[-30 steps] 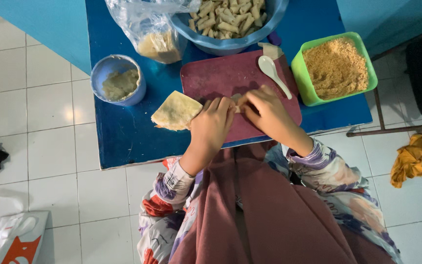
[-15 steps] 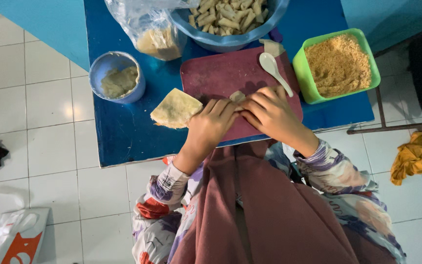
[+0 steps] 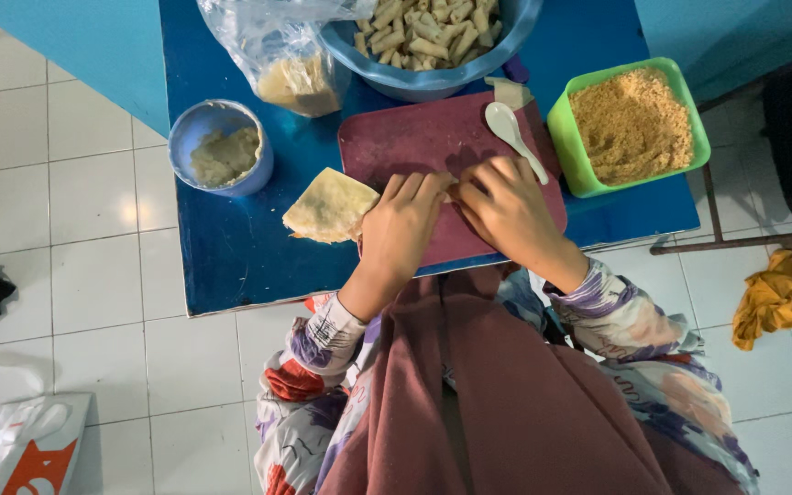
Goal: The person sits at a table and wraps pieces of dough in triangular pastry wrappers, folding the wrappers around the dough by hand on a cutting board. The finished wrapped rolls are placed into a large bowl that gradually fills with similar rolls.
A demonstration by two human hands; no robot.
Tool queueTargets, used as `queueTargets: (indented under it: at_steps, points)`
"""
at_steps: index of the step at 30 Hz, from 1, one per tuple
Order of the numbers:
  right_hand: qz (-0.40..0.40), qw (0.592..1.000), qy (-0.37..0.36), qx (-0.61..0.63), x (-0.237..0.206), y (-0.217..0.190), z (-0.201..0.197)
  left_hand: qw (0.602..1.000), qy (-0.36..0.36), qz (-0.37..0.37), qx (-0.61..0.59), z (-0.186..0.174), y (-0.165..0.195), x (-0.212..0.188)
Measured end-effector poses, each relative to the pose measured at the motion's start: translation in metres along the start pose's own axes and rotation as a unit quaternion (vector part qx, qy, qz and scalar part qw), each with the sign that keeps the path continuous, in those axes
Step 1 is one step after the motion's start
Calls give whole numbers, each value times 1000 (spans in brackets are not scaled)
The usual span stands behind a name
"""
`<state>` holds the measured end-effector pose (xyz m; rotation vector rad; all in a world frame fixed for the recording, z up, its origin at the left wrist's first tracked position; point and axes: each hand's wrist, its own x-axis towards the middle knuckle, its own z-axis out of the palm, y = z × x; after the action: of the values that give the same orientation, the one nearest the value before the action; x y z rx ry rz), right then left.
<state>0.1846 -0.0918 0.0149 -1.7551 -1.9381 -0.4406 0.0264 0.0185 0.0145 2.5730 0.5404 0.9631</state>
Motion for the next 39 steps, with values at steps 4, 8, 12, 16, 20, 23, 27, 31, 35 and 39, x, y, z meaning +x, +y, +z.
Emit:
queueTargets:
  at_steps: [4, 8, 12, 16, 20, 23, 27, 31, 35, 39]
  points:
    - [-5, 1000, 15, 3, -1, -1, 2, 997, -4, 51, 53, 0, -3, -2]
    - [-24, 1000, 4, -10, -3, 2, 3, 993, -27, 80, 85, 0, -8, -9]
    - [-17, 1000, 1, 9, -4, 5, 5, 994, -43, 68, 70, 4, -13, -11]
    - [0, 999, -4, 38, -1, 8, 9, 994, -58, 50, 76, 9, -15, -8]
    - [22, 999, 11, 38, 3, 9, 9, 995, -30, 51, 75, 12, -16, -8]
    - [18, 1000, 19, 2, 6, 9, 7, 990, -26, 60, 128, 18, -15, -6]
    - [11, 999, 14, -50, 7, 7, 5, 980, 0, 72, 186, 27, -14, -4]
    - [-8, 998, 5, -69, 3, -1, 8, 974, -4, 69, 217, 26, -10, -1]
    - [-3, 992, 11, -127, 7, 1, 11, 982, 7, 93, 167, 2, -1, -6]
    - [-1, 995, -4, -100, 23, 17, 16, 987, 44, -16, 156, -37, -1, -17]
